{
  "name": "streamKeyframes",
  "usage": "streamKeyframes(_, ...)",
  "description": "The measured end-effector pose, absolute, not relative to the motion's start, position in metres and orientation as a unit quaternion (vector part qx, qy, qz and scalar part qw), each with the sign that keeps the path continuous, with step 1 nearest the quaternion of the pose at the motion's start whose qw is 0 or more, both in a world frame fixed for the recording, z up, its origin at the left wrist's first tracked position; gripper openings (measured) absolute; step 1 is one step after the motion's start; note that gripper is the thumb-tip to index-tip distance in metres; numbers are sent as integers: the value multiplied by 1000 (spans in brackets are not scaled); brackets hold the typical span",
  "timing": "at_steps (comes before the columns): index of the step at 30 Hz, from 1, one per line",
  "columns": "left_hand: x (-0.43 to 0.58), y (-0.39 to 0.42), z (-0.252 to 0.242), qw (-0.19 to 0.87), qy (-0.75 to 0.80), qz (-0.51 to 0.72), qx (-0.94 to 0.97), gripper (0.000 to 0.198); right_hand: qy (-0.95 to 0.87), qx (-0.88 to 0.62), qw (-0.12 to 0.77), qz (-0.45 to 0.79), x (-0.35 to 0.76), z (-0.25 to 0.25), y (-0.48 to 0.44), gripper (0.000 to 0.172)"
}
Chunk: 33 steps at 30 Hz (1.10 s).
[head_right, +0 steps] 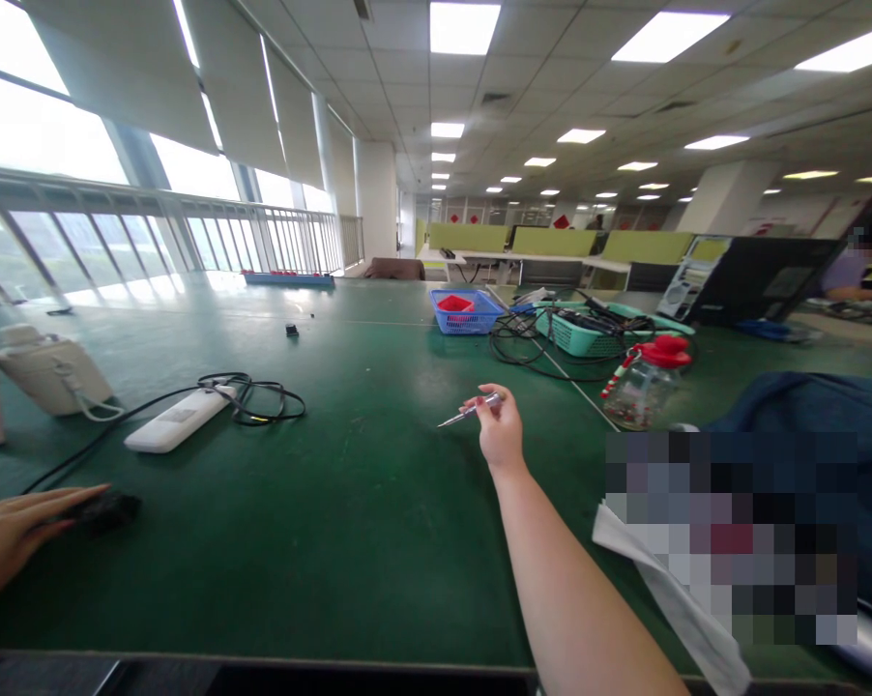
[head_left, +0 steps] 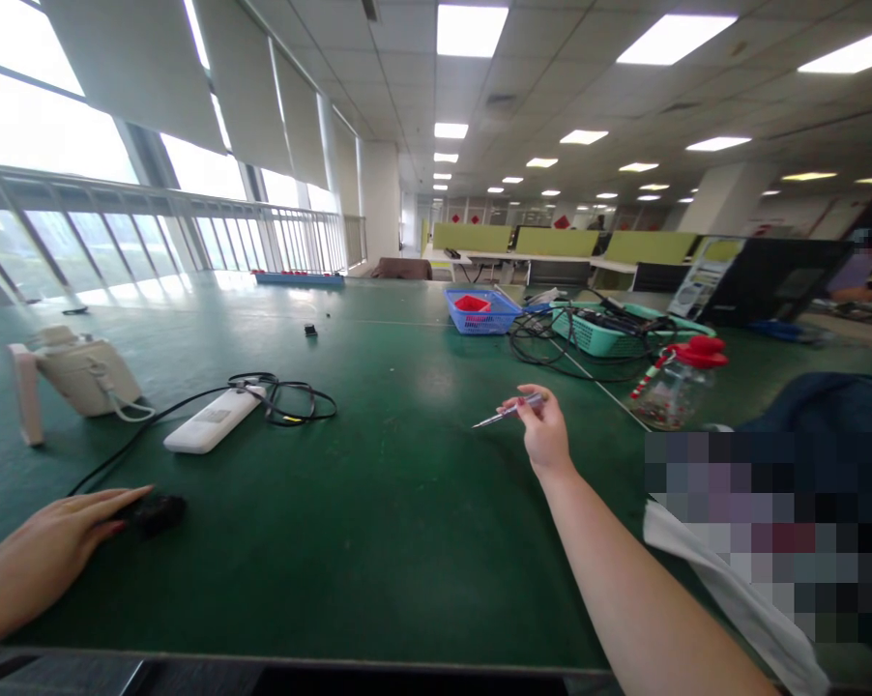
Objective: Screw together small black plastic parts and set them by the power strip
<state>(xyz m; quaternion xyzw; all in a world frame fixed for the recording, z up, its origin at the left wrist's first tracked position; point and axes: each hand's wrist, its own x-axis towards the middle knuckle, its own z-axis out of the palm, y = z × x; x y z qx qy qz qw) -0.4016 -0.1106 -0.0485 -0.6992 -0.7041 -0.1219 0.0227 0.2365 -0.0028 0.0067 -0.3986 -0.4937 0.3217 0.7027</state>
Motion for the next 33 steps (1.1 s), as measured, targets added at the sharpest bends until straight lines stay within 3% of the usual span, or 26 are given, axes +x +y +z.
streamKeyframes(9, -361, -130, -19, 72, -662, -211, -716, 52, -493, -394, 707, 319, 236, 5, 0, 30)
streamKeyframes(15, -339, -129, -19, 28, -626, -181, -758, 53, -492, -398, 706, 318, 236, 5, 0, 30)
streamKeyframes(25, -325, -121, -20, 46, -661, -151, -734, 65, -492, -401, 703, 321, 234, 5, -2, 32)
streamKeyframes(33, -311, -120, -16, -16, -687, -130, -715, 70, -496, -399, 702, 318, 235, 4, 0, 32)
